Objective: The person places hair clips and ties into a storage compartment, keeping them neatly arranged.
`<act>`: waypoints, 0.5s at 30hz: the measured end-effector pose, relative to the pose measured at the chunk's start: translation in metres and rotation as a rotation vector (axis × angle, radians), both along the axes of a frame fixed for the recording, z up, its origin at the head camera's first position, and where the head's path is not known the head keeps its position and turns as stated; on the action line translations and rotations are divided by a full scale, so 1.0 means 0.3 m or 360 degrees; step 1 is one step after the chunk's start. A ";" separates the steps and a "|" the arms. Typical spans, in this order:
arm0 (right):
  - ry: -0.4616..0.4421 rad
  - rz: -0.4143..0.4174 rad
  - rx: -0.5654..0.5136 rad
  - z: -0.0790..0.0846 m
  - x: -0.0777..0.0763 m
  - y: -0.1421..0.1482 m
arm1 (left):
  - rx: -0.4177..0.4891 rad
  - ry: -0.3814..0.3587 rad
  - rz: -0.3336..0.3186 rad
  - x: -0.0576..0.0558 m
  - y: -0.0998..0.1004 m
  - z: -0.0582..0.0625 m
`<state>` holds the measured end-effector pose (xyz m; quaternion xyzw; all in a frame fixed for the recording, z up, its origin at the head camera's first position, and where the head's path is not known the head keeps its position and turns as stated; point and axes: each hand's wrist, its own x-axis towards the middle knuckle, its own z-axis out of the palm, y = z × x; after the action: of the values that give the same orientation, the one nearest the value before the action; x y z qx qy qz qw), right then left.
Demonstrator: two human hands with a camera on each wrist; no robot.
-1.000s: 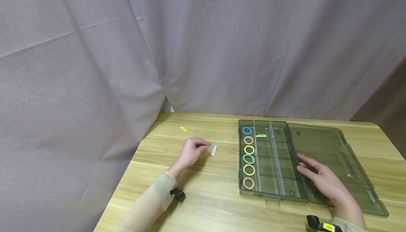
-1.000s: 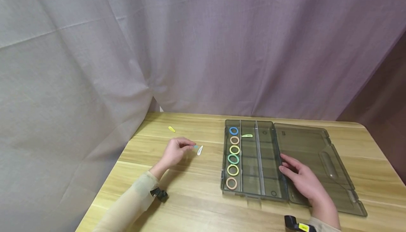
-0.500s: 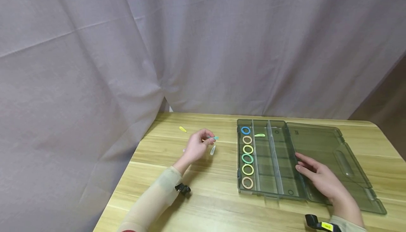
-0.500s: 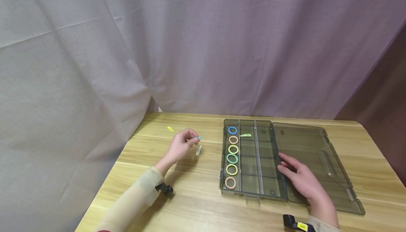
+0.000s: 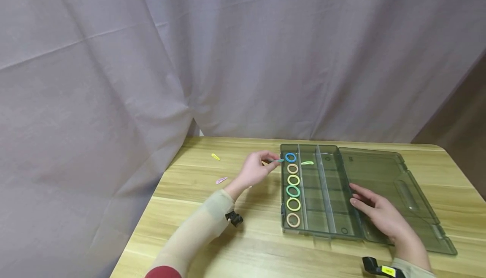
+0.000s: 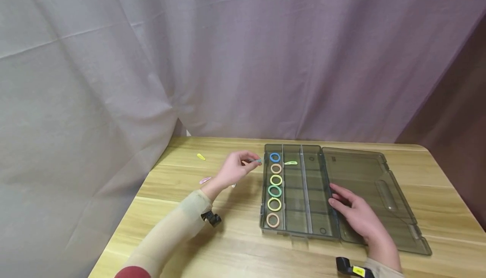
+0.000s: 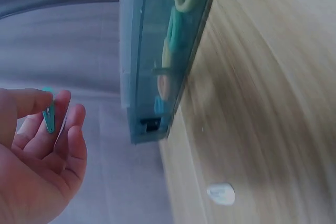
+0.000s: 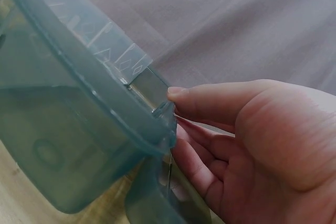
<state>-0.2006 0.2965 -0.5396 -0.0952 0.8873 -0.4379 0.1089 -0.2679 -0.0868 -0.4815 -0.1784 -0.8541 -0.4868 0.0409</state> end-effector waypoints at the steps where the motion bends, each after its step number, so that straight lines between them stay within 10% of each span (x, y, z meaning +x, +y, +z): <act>1: 0.0006 0.0001 0.0002 -0.001 0.000 0.000 | 0.0000 -0.0003 -0.0007 -0.008 0.014 -0.003; 15: 0.0010 -0.0017 -0.0038 -0.003 0.006 0.002 | -0.0377 -0.0032 -0.0207 -0.114 0.178 0.012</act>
<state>-0.1989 0.2971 -0.5406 -0.0930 0.8829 -0.4487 0.1026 -0.3021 -0.0336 -0.4779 -0.2321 -0.8926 -0.3859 -0.0207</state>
